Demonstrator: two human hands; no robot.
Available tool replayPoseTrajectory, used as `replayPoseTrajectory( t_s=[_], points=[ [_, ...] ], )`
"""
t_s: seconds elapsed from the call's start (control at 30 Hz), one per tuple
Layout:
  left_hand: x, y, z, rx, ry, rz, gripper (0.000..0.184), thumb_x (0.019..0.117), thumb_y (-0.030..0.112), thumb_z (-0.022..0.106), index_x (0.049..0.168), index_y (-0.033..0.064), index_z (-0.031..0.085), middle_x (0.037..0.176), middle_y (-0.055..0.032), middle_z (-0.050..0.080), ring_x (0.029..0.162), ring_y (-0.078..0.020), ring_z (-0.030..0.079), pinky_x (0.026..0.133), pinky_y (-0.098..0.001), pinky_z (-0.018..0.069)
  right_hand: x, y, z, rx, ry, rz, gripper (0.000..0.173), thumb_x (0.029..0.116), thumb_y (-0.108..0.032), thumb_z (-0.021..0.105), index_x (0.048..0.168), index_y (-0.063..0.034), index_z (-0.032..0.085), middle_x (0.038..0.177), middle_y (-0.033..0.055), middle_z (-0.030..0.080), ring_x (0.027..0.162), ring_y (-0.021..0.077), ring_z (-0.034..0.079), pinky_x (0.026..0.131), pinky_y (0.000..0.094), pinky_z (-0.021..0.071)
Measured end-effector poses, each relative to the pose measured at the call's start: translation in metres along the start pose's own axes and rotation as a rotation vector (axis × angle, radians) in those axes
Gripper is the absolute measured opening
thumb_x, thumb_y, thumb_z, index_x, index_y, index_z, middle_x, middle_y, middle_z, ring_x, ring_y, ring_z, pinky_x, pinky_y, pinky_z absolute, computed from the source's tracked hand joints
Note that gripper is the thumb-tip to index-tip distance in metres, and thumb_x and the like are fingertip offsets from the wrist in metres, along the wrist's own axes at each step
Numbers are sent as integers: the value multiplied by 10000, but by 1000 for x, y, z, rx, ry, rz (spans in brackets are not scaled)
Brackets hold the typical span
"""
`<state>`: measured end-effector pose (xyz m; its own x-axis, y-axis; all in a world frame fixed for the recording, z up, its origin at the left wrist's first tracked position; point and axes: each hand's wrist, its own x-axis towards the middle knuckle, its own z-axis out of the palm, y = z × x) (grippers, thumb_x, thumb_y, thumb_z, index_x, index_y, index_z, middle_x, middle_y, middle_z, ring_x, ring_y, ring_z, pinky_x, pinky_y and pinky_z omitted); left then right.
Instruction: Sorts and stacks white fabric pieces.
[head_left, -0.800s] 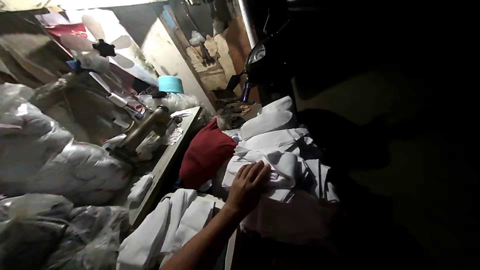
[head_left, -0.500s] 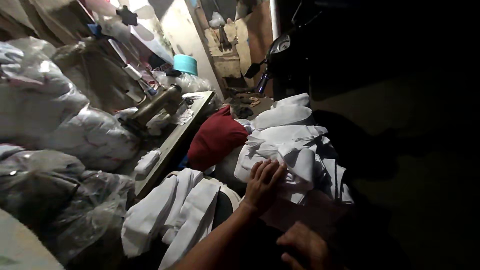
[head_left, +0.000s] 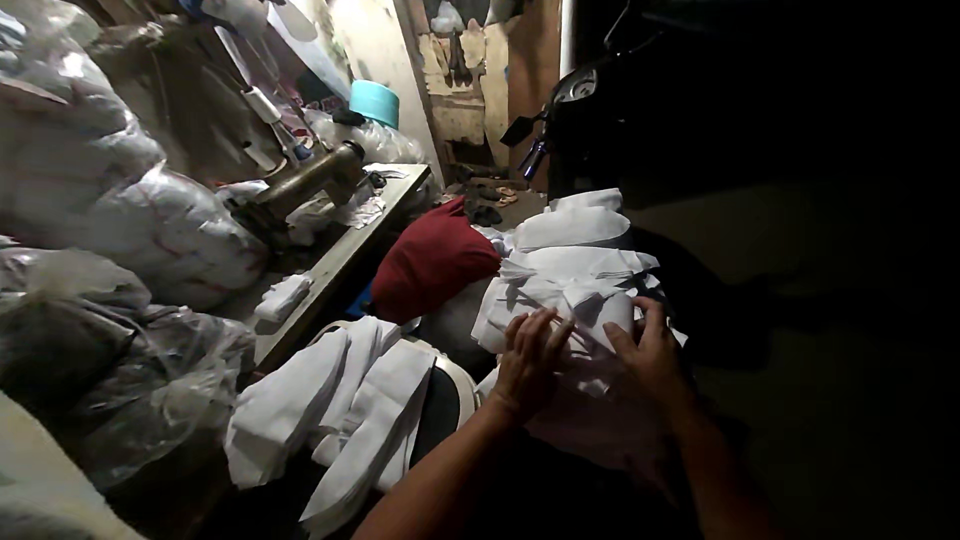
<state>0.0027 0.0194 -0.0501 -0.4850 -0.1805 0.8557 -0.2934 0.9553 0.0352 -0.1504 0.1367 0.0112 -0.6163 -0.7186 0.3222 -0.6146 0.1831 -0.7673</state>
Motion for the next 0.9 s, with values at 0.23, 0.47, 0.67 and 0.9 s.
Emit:
replayPoseTrajectory(
  t_s=[0.23, 0.47, 0.67, 0.9],
  points=[
    [13, 10, 0, 10, -21, 129, 308, 1072, 200, 473, 1363, 206, 576, 1422, -9, 629, 1377, -155, 522, 1210, -495, 235, -7, -24, 12, 42, 47, -225, 781, 796, -140, 719, 1483, 72, 415, 1383, 307, 539, 1218, 397, 595, 981, 505, 530],
    [24, -9, -9, 45, -138, -97, 386, 960, 182, 580, 1332, 195, 680, 1364, -37, 675, 1288, -241, 612, 1111, -622, 317, -15, -12, 11, 219, 52, -233, 639, 938, -308, 658, 1420, 73, 484, 1193, 229, 639, 929, 208, 662, 816, 337, 574],
    [50, -31, -41, -207, -27, -505, 353, 908, 102, 663, 1208, -82, 688, 1173, -197, 730, 1169, -301, 671, 1185, -574, 280, -48, 17, 23, -190, 228, -363, 605, 1005, -447, 496, 1355, 36, 600, 1315, 230, 648, 1234, 406, 604, 1033, 564, 462],
    [50, -81, -119, -330, 281, -1030, 241, 1051, 65, 450, 1229, -70, 539, 1028, -108, 611, 925, -85, 595, 845, -276, 521, -55, 60, 35, -498, 165, -492, 545, 975, -323, 441, 1407, -31, 598, 1427, 250, 581, 1339, 495, 517, 1114, 695, 309]
  ],
)
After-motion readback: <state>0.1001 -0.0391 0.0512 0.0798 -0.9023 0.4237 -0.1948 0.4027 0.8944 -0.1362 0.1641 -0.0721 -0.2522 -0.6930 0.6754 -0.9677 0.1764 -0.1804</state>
